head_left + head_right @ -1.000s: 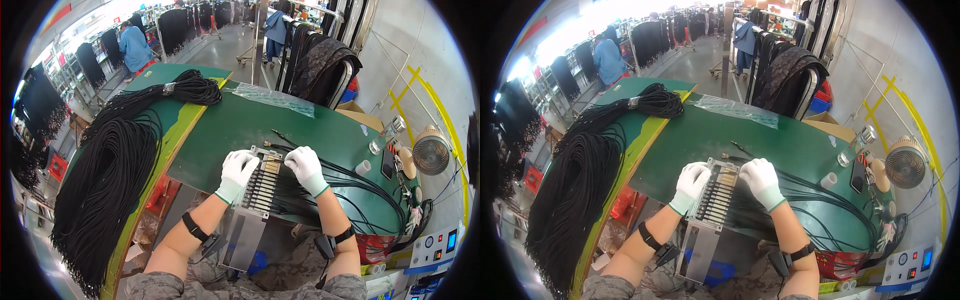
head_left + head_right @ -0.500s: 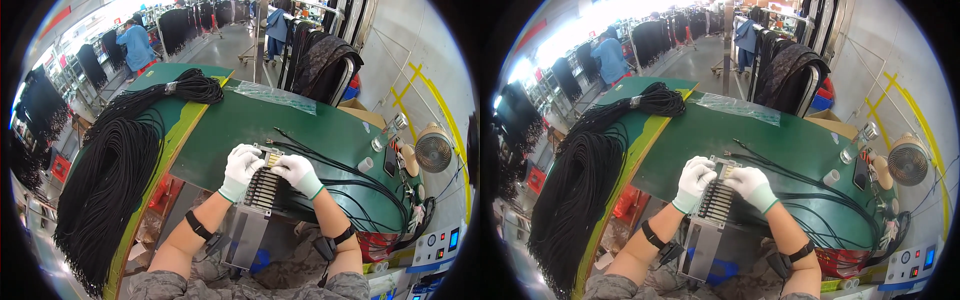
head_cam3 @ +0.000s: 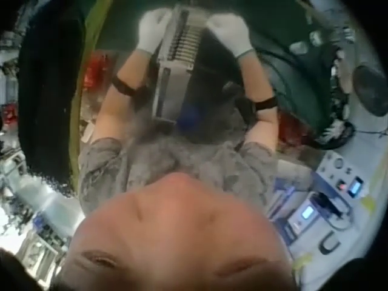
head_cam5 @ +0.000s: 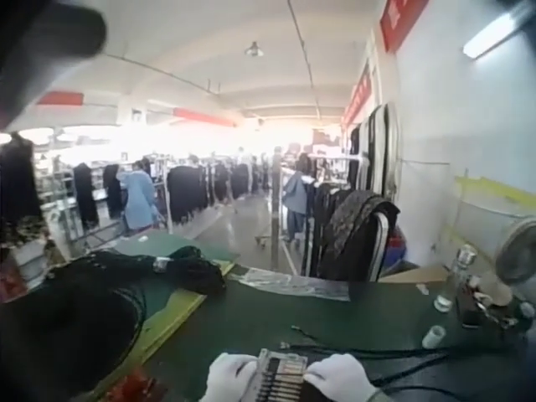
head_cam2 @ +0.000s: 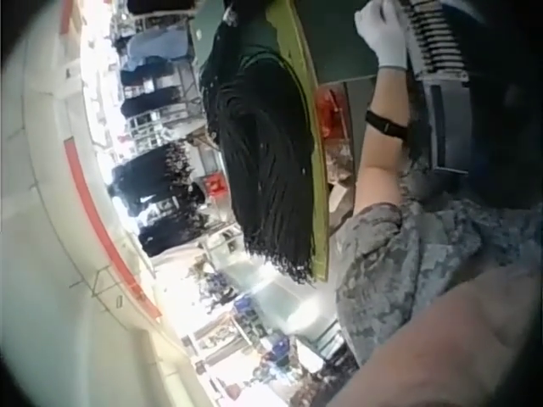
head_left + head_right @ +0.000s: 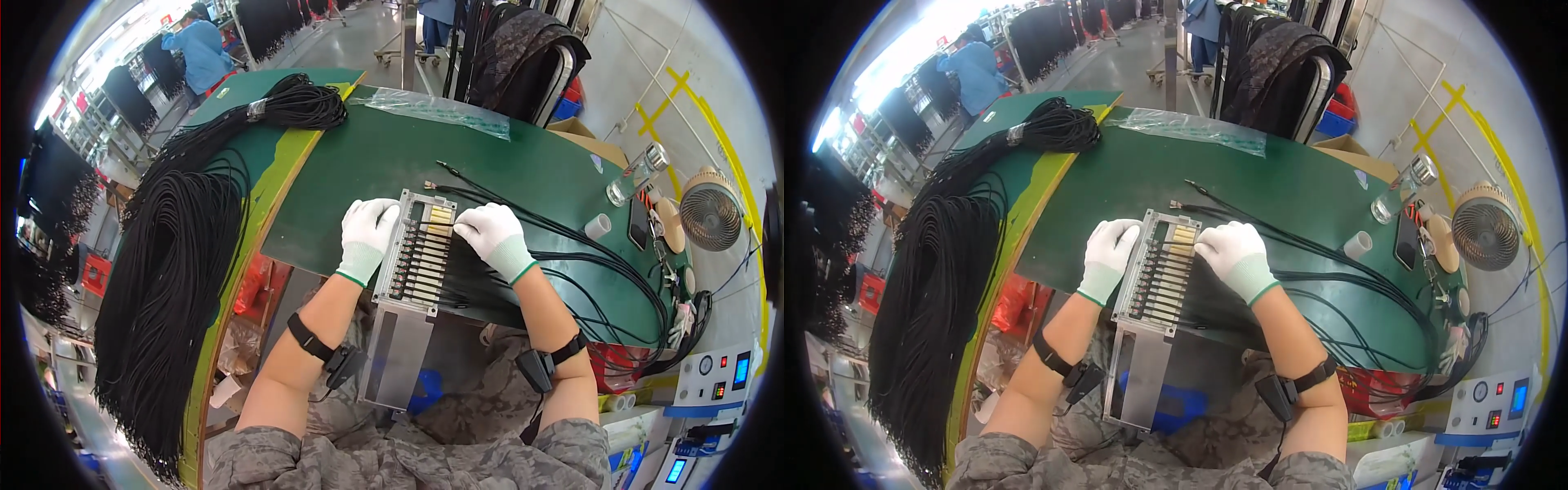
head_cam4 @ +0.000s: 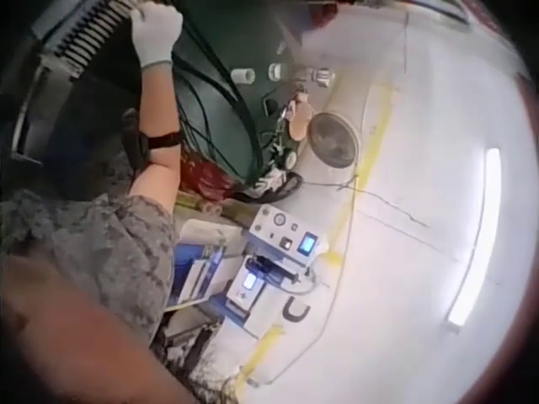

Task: Assembling wiring harnesses by manually placing cables and connectors into a specialized metal assembly jig.

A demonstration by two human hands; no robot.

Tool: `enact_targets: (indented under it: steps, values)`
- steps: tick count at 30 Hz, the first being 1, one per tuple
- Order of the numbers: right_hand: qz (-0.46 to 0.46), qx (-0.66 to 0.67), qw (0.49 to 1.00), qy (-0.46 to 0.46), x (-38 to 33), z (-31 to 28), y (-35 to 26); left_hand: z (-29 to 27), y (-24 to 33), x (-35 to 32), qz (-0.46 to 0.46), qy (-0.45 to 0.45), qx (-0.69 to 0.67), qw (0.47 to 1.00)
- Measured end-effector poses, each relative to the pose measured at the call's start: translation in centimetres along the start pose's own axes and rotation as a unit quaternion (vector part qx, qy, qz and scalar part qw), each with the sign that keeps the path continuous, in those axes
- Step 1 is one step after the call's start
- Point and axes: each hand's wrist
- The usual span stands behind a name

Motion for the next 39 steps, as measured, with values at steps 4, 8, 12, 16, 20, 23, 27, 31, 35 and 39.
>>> enact_targets:
  steps: [4,8,12,16,20,23,27,31,35,39]
  values:
    - [0.006,-0.022,1.000,0.007,0.1,0.0,0.0,-0.2,-0.1,0.1,-0.017,-0.019,0.004,1.000]
    - [0.001,-0.020,1.000,-0.005,0.0,0.5,0.4,0.0,-0.5,0.0,0.000,-0.024,0.017,1.000]
    - [-0.002,-0.063,0.998,-0.025,0.4,0.6,0.7,0.2,-0.4,0.0,0.044,-0.018,0.009,0.999]
    - [-0.005,-0.067,0.997,-0.024,0.5,0.5,0.6,0.3,0.2,0.0,0.046,-0.014,0.007,0.999]
    - [-0.010,-0.080,0.997,-0.020,0.5,0.4,0.1,-0.1,0.5,0.1,0.026,-0.058,-0.004,0.998]
    - [-0.012,-0.075,0.997,-0.022,0.5,0.5,-0.5,0.3,1.6,-0.2,0.221,0.008,0.150,0.964]
    - [-0.011,-0.078,0.997,-0.021,0.6,0.5,-0.4,0.4,1.3,-0.5,0.174,-0.048,0.111,0.977]
    - [-0.015,-0.097,0.995,-0.006,0.7,0.7,-0.3,0.4,0.4,-0.2,-0.054,-0.116,-0.239,0.963]
    - [-0.012,-0.109,0.994,0.005,0.9,1.0,-0.7,0.4,0.3,0.0,-0.006,-0.142,-0.200,0.969]
    - [0.000,-0.099,0.995,-0.003,1.0,1.1,-0.6,0.5,1.7,-0.4,0.184,-0.112,0.155,0.964]
Point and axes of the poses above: each hand's wrist, its own x-axis towards the middle knuckle, its own z-axis out of the palm, y = z × x, and after that the axes turned 8 degrees about x, right-handed
